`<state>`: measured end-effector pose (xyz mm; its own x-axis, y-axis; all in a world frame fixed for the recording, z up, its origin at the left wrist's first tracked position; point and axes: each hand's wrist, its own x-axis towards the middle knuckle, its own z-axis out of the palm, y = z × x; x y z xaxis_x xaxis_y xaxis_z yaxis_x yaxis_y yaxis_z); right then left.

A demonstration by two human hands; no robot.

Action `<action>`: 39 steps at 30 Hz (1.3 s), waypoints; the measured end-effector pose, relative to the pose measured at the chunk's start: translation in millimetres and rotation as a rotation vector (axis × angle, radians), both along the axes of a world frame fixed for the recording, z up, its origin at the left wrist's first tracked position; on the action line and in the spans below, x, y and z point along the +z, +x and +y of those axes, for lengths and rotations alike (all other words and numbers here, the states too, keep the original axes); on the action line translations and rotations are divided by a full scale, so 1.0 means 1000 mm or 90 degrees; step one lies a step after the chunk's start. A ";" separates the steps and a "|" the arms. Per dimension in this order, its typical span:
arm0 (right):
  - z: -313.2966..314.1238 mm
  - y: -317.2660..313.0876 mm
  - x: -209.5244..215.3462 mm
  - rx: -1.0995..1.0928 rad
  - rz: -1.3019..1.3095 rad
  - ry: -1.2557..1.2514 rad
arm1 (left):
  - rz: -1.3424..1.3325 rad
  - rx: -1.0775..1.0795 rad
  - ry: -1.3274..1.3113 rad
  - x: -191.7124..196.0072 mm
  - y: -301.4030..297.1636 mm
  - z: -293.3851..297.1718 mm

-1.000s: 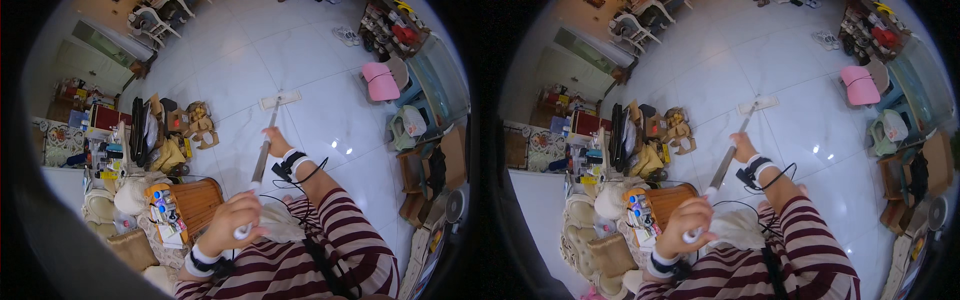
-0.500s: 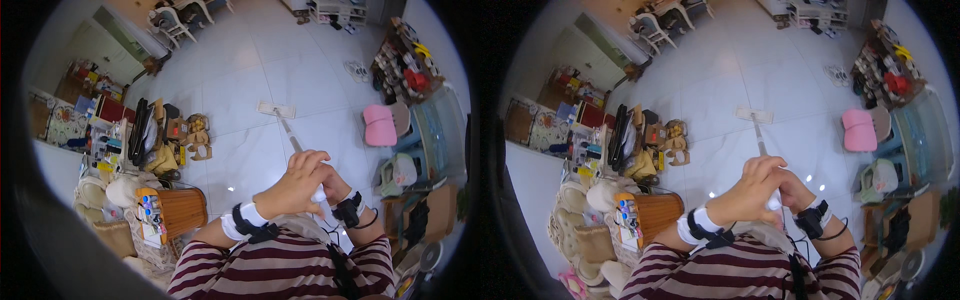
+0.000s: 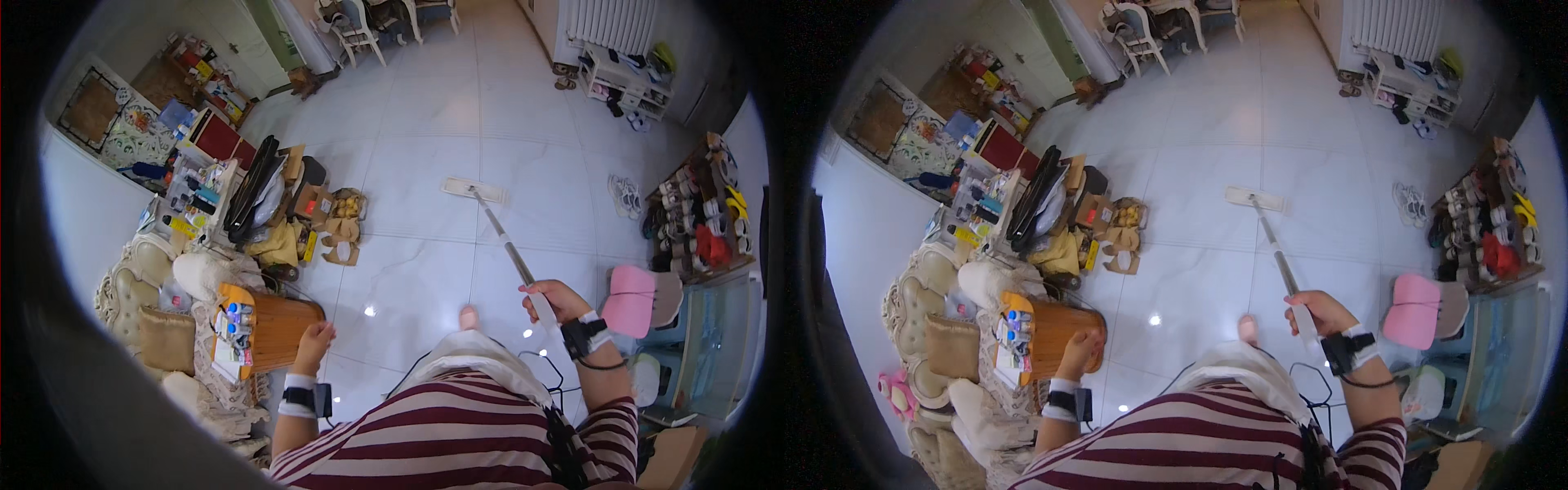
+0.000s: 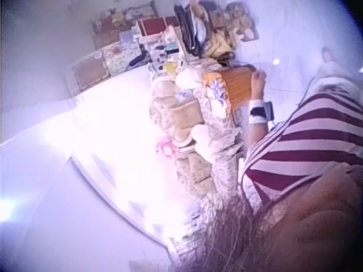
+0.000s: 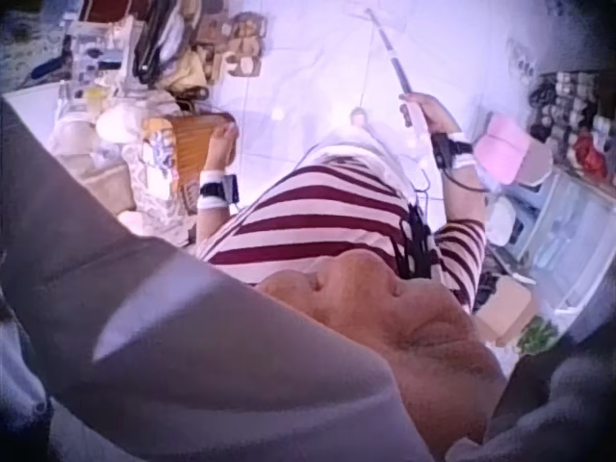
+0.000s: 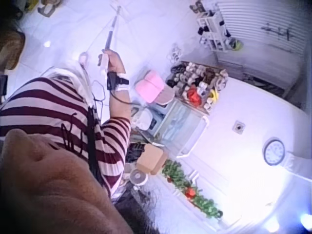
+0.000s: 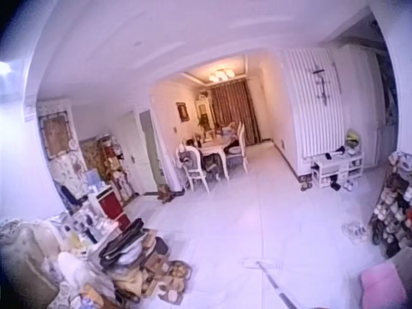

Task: The person washes a cleaning cloth, mops the floor in a living area, and then cleans the mop head in the sink.

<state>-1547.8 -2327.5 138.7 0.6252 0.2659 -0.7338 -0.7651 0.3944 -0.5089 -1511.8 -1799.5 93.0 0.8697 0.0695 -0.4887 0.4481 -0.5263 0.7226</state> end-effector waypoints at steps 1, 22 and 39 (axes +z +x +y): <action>-0.011 0.018 -0.015 -0.007 0.002 -0.009 | 0.059 0.115 -0.074 0.015 -0.001 -0.012; -0.216 0.157 -0.037 0.495 -0.289 -0.814 | 0.139 0.321 -0.308 -0.004 0.110 -0.184; -0.186 0.480 -0.110 0.614 -0.362 -0.853 | 0.141 0.677 -0.376 0.041 -0.038 -0.333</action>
<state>-1068.3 -2513.2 28.8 0.8574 0.1102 -0.5028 -0.0784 -0.9374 -0.3393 -1550.2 -2133.0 133.8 0.4104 0.4093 -0.8149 0.5969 0.5550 0.5794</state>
